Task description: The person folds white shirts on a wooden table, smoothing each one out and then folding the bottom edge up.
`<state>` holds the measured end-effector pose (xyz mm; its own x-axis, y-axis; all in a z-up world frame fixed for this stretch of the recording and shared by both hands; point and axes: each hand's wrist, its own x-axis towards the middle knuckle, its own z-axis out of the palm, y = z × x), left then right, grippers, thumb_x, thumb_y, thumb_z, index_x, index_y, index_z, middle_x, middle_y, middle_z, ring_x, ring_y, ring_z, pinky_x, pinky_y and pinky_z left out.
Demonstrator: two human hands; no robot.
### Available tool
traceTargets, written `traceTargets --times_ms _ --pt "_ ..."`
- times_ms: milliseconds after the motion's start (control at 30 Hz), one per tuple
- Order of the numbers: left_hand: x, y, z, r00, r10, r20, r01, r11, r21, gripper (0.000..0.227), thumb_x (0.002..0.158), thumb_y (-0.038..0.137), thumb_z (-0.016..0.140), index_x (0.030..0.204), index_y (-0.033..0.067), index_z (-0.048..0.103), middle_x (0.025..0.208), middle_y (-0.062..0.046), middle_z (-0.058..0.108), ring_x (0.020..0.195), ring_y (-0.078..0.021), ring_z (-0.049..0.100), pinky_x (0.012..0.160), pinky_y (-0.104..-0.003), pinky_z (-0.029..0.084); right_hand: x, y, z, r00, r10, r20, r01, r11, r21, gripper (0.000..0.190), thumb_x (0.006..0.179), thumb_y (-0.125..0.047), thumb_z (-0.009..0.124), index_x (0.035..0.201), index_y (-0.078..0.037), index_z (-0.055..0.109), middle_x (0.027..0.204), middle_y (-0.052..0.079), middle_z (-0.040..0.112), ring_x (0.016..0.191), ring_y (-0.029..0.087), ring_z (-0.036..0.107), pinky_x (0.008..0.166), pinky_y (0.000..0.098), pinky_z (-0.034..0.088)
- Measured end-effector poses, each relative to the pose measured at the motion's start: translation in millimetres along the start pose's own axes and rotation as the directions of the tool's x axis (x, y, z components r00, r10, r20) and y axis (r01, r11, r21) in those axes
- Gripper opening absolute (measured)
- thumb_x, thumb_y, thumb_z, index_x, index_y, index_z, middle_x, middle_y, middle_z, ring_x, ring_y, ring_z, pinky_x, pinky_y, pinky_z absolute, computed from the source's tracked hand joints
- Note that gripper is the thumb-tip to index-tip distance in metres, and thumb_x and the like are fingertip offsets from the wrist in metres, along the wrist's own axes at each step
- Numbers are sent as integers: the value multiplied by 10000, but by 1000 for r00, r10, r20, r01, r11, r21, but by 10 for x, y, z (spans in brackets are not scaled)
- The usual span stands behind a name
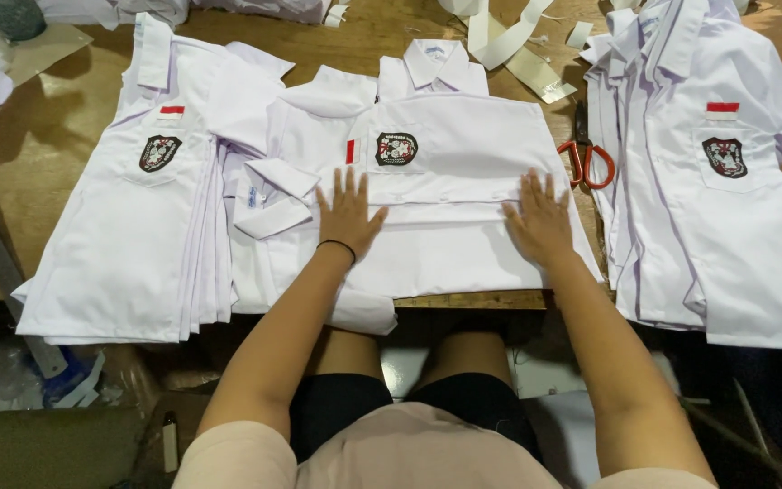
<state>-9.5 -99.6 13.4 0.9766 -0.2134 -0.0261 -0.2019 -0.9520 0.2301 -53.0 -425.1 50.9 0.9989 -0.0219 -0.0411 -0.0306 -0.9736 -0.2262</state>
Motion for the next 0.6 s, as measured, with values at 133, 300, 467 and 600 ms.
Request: traceTargets --times_ms 133,300,467,600 --pt "-61 354 46 991 118 57 -114 991 -65 779 1036 642 142 1656 171 167 1739 -102 76 1599 -317 -6 1244 -613 -67 161 -49 304 999 -39 33 38 999 28 776 1075 -611 183 1653 -95 223 1730 101 162 1598 313 82 1270 568 24" --pt "6 271 223 984 106 142 -108 994 7 738 1029 697 98 1660 314 107 1737 -24 80 1594 -298 24 1240 -632 -41 181 179 365 997 -47 66 49 999 -18 787 1065 -644 182 1658 -127 215 1729 75 171 1592 288 135 1279 526 75" --pt "-30 233 198 986 104 133 -105 994 2 721 1032 698 115 1657 338 113 1735 -13 97 1593 -298 41 1245 -624 -25 199 518 374 999 -20 42 21 999 -23 785 1071 -650 201 1657 -129 237 1727 84 184 1590 293 150 1280 515 81" --pt "-72 241 138 986 104 131 -104 995 -7 708 1045 677 128 1656 320 140 1731 -27 121 1591 -308 60 1252 -607 -14 175 736 332 998 25 65 -18 994 -112 801 1068 -683 145 1666 -153 200 1736 58 152 1597 256 114 1282 524 41"
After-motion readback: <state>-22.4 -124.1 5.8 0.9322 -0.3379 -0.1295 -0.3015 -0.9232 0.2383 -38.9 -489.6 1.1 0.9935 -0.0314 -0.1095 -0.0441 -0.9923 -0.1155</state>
